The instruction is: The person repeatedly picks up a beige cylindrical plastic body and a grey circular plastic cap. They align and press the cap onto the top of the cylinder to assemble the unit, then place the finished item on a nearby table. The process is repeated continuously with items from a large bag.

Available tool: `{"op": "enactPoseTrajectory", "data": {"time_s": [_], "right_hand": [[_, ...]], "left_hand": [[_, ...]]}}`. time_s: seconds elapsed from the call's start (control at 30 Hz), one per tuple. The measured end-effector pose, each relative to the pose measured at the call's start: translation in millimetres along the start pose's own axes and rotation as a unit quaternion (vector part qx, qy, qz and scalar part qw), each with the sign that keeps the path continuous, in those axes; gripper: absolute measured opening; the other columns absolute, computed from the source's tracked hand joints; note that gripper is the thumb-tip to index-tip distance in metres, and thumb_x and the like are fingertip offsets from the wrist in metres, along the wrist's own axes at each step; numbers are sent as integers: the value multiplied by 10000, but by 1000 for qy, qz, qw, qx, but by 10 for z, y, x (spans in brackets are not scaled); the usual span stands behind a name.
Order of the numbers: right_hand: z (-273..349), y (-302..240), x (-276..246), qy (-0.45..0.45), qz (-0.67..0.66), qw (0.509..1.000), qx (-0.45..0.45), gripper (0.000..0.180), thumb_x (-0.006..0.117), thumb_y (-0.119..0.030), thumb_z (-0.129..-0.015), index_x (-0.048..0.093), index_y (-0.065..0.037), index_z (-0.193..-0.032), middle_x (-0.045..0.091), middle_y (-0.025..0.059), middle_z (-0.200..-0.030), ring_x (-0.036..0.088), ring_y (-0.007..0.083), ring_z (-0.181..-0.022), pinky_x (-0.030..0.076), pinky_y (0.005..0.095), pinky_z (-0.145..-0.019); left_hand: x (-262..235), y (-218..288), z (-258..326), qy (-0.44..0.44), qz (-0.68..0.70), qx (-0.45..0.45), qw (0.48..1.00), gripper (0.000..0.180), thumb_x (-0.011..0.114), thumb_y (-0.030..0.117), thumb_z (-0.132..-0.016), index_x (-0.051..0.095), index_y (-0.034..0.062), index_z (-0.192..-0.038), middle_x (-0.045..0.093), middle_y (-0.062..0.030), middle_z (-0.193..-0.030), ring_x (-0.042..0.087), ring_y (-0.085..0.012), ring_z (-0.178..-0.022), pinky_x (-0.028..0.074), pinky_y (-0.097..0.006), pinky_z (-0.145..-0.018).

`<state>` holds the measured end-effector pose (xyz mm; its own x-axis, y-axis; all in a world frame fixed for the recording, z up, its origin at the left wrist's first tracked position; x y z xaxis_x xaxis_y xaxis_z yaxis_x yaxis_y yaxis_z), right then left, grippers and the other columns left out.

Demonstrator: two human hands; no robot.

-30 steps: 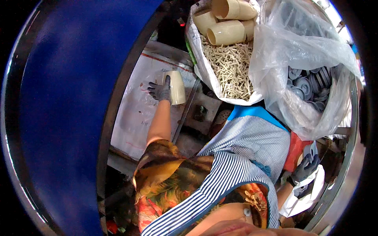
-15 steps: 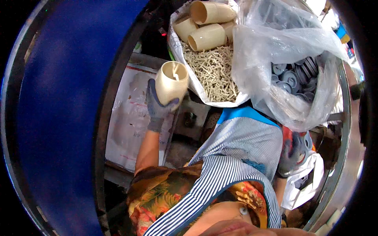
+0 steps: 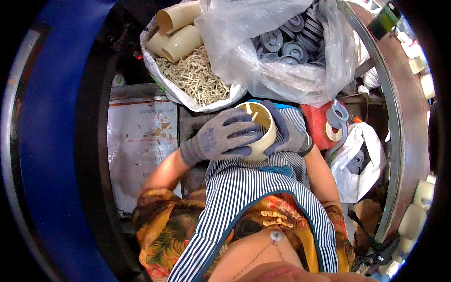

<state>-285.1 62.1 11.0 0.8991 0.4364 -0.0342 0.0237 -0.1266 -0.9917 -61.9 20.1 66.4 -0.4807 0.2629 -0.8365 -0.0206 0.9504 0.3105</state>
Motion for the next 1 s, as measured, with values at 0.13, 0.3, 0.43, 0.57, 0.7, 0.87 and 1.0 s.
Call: {"op": "enactPoseTrajectory", "data": {"time_s": [0.13, 0.3, 0.43, 0.57, 0.7, 0.87, 1.0], "right_hand": [[111, 173, -32, 7, -21, 1000, 8, 1267, 932, -381, -573, 192, -62, -1550, 353, 135, -1533, 349, 261, -1411, 261, 408, -1172], [274, 214, 62, 70, 93, 993, 0, 1263, 921, -404, -584, 188, -16, -1537, 370, 194, -1504, 374, 305, -1394, 277, 418, -1163], [466, 357, 407, 193, 120, 974, -15, 1187, 910, -360, -633, 213, 27, -1513, 391, 221, -1482, 389, 347, -1377, 281, 456, -1159], [448, 282, 373, 185, 106, 977, 18, 1100, 896, -332, -653, 279, 26, -1491, 403, 216, -1478, 393, 349, -1376, 253, 449, -1174], [452, 278, 302, 153, 92, 984, 14, 1088, 897, -352, -654, 303, 28, -1482, 402, 217, -1482, 394, 345, -1380, 232, 445, -1183], [380, 250, 292, 170, 143, 975, 10, 1136, 916, -410, -595, 333, 26, -1467, 421, 222, -1469, 393, 359, -1383, 278, 452, -1164], [360, 262, 303, 144, 85, 986, 16, 1146, 939, -385, -562, 351, 10, -1462, 438, 210, -1455, 394, 354, -1383, 271, 449, -1167]], "left_hand": [[117, -232, -183, -103, 16, 47, 993, 589, 670, 466, -807, 595, 148, -1297, 556, -104, -1322, 508, -348, -1229, 386, -541, -1063], [284, -226, -303, -138, -9, 144, 980, 490, 660, 478, -803, 634, 119, -1136, 592, -97, -1128, 567, -294, -1074, 412, -498, -1016], [473, -168, -395, -116, -10, 202, 972, 349, 660, 468, -799, 609, 141, -912, 559, -32, -893, 577, -226, -860, 463, -422, -836], [556, -184, -396, -126, -12, 197, 972, 319, 641, 454, -828, 615, 149, -920, 562, -44, -888, 579, -225, -854, 462, -410, -805], [489, -153, -431, -126, 9, 167, 978, 345, 633, 464, -857, 618, 135, -960, 598, -49, -917, 599, -224, -890, 460, -414, -809], [266, -429, -518, 119, 360, -249, 891, 370, 624, 497, -893, 607, 133, -959, 585, -15, -818, 562, -155, -697, 448, -329, -640], [656, -821, -243, 168, 894, -330, 252, 381, 434, 472, -1032, 538, 152, -853, 382, 66, -629, 283, -78, -471, 267, -246, -457]]}}
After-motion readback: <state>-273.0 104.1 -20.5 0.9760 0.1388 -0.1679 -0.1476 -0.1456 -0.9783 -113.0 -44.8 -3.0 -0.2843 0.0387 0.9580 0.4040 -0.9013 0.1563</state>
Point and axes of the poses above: each hand's wrist, its own z-axis away from the middle knuckle, its own x-axis out of the palm, y = z × x, the point moved 3 cm from there along -z, towards the middle knuckle
